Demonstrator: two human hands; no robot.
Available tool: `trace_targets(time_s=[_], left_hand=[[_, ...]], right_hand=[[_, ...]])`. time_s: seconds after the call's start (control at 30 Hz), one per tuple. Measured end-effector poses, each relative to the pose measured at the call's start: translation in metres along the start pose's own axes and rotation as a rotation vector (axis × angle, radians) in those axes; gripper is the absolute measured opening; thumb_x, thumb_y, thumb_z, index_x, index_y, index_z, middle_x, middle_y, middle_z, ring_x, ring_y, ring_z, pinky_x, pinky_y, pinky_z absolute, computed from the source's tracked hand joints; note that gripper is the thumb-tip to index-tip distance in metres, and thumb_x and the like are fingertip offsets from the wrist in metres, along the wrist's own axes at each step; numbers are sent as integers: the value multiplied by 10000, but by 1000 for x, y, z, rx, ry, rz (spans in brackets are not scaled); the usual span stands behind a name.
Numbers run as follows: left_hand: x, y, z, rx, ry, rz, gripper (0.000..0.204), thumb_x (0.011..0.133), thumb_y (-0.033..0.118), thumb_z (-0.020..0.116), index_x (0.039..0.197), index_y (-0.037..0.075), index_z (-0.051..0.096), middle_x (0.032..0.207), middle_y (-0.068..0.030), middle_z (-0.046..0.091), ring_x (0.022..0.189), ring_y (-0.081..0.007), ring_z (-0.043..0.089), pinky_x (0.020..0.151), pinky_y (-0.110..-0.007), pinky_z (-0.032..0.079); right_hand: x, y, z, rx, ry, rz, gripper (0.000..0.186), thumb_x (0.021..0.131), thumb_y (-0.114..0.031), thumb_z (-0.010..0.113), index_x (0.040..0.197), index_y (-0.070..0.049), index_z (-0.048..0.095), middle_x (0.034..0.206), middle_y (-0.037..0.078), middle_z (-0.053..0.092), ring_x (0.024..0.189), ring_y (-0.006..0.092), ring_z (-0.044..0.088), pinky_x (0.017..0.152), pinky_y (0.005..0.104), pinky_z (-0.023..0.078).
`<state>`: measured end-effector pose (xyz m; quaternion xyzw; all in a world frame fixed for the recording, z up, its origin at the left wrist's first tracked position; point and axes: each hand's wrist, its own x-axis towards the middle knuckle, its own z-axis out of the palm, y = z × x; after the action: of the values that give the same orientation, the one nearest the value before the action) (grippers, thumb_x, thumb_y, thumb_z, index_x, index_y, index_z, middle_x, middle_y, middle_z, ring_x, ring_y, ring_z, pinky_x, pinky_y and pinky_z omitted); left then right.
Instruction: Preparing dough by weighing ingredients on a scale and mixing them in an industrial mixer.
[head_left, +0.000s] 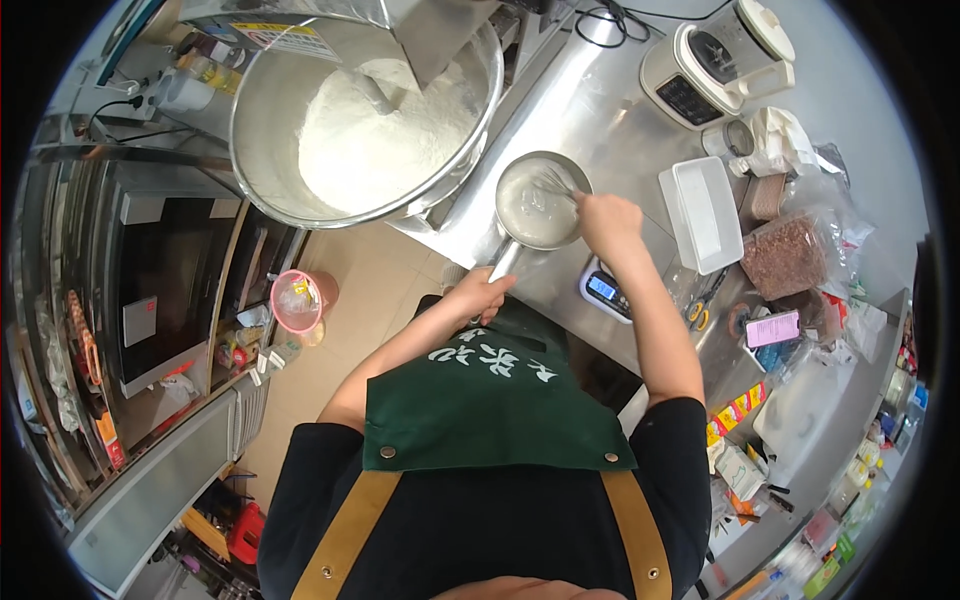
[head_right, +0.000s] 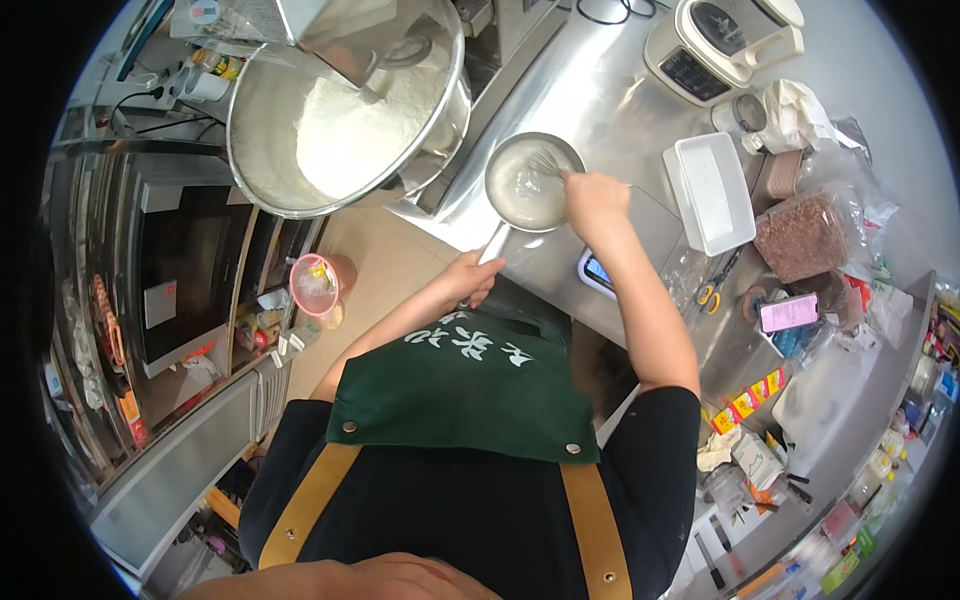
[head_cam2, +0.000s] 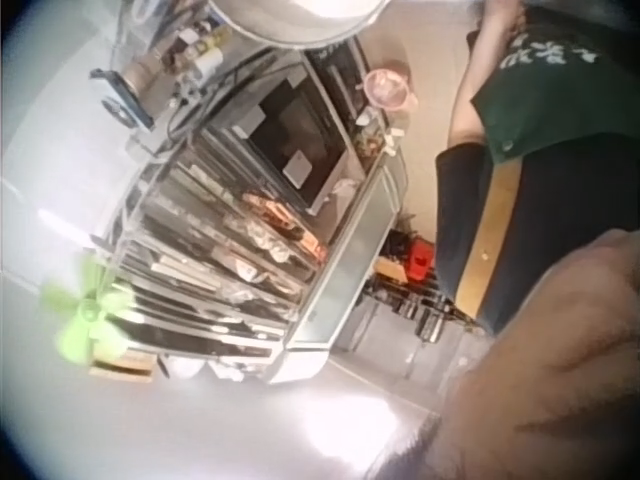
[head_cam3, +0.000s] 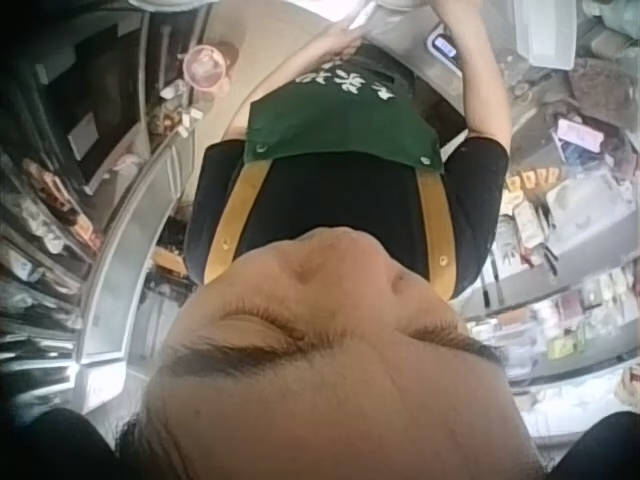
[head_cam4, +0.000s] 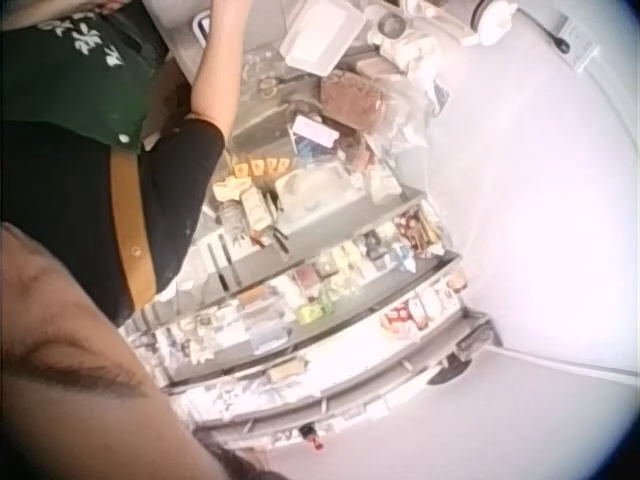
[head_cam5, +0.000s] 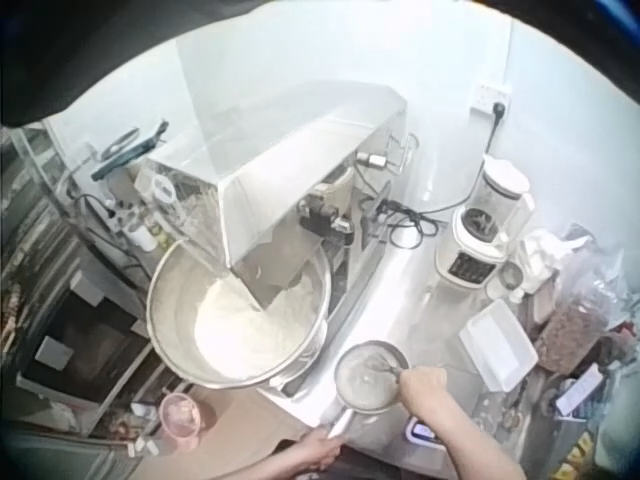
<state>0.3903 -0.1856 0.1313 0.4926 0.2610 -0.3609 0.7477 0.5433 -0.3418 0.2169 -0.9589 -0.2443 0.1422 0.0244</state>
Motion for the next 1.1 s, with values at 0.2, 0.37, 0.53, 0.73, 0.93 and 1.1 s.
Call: trace_targets(time_s=[0.2, 0.37, 0.53, 0.73, 0.93, 1.1], left_hand=[[-4, 1, 1, -2, -20, -8, 213, 903, 238, 473, 829, 61, 380, 474, 34, 323, 350, -81, 306, 342, -257, 282], [-5, 3, 0, 11, 1, -28, 210, 901, 241, 473, 833, 63, 384, 464, 36, 313, 346, -83, 303, 343, -259, 280], [-3, 3, -4, 55, -32, -28, 181, 910, 243, 464, 856, 94, 376, 467, 47, 300, 357, -68, 288, 349, -242, 277], [-4, 7, 2, 46, -13, -26, 224, 902, 254, 476, 795, 85, 374, 450, 43, 299, 336, -80, 293, 336, -263, 279], [-5, 6, 2, 28, -6, -61, 212, 906, 254, 474, 793, 105, 376, 449, 51, 289, 349, -73, 291, 349, -240, 280], [-3, 7, -3, 35, -32, -67, 231, 903, 263, 481, 773, 112, 362, 448, 52, 289, 348, -74, 293, 348, -241, 281]], right_hand=[[-2, -6, 12, -6, -27, -128, 183, 706, -49, 529, 827, -78, 663, 759, 136, 641, 731, 298, 635, 622, 388, 509], [-17, 8, -4, -110, -236, -165, 157, 728, -67, 516, 797, -45, 656, 768, 176, 628, 709, 313, 628, 600, 394, 506], [-8, 3, 9, 58, 38, -17, 141, 726, -76, 522, 764, -50, 656, 761, 155, 636, 732, 297, 633, 625, 406, 503], [-15, -1, 17, 100, 29, -113, 169, 719, -47, 506, 803, -58, 653, 742, 153, 633, 733, 300, 630, 625, 408, 504], [-17, 10, 4, -3, -257, -188, 190, 712, -32, 527, 853, -69, 651, 741, 168, 624, 727, 317, 624, 626, 427, 497], [-6, 22, 8, 76, -117, -65, 189, 718, -45, 523, 847, -75, 658, 776, 164, 628, 772, 317, 620, 662, 421, 494]])
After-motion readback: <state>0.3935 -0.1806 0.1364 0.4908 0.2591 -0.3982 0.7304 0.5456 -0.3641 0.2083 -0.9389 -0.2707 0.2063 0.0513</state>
